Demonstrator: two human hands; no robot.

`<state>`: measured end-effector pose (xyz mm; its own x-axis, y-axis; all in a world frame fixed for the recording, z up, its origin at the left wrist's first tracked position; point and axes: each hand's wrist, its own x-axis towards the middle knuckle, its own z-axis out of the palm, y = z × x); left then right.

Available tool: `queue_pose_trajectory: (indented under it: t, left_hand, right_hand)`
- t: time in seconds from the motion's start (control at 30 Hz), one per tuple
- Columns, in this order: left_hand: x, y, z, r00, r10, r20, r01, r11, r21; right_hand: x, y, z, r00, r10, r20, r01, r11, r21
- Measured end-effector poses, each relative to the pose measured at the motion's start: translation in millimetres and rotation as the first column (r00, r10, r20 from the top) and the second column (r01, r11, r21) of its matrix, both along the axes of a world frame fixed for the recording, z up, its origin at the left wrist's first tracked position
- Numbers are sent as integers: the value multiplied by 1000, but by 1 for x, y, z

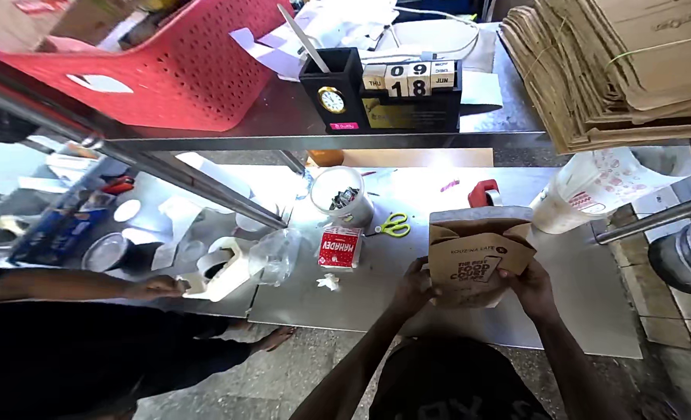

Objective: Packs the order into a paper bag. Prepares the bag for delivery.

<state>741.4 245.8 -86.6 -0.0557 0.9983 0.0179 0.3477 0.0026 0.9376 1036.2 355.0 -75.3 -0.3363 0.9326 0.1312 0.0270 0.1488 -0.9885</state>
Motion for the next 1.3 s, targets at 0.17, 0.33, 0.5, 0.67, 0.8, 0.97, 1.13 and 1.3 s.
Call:
queue_pose_trajectory:
  t: [0.17, 0.33, 0.5, 0.67, 0.8, 0.97, 1.13, 1.3]
  left_hand:
    - [9, 7, 8, 992, 116, 51, -121, 987, 104]
    - [21, 34, 18, 973, 231, 28, -232, 956, 182]
    - [11, 17, 8, 995, 94, 32, -98, 982, 159]
    - [12, 14, 8, 990, 114, -80, -99, 980, 175]
    - [19, 29, 32, 968, 213, -132, -190, 966, 173]
    - [12, 22, 16, 969, 242, 45, -246, 961, 128]
    - [14, 36, 35, 906, 298, 301, -309, 951, -14]
    - [14, 27, 17, 967, 58, 247, -34, 995, -99]
  right_hand:
    - [4, 4, 2, 999, 52, 7, -52, 993, 106]
    - [-11, 11, 4, 983, -170, 64, 159, 976, 150]
    - [6, 9, -7, 998, -58, -13, 58, 996, 60]
    - [3, 5, 0, 998, -52, -18, 54, 991, 122]
    - [-11, 9, 9, 976, -219, 6, 214, 959, 185]
    - [-21, 1, -5, 976, -199, 87, 189, 976, 109]
    - [-21, 9, 7, 995, -69, 73, 75, 994, -82]
    - [16, 9, 8, 956, 193, 222, -140, 962, -233]
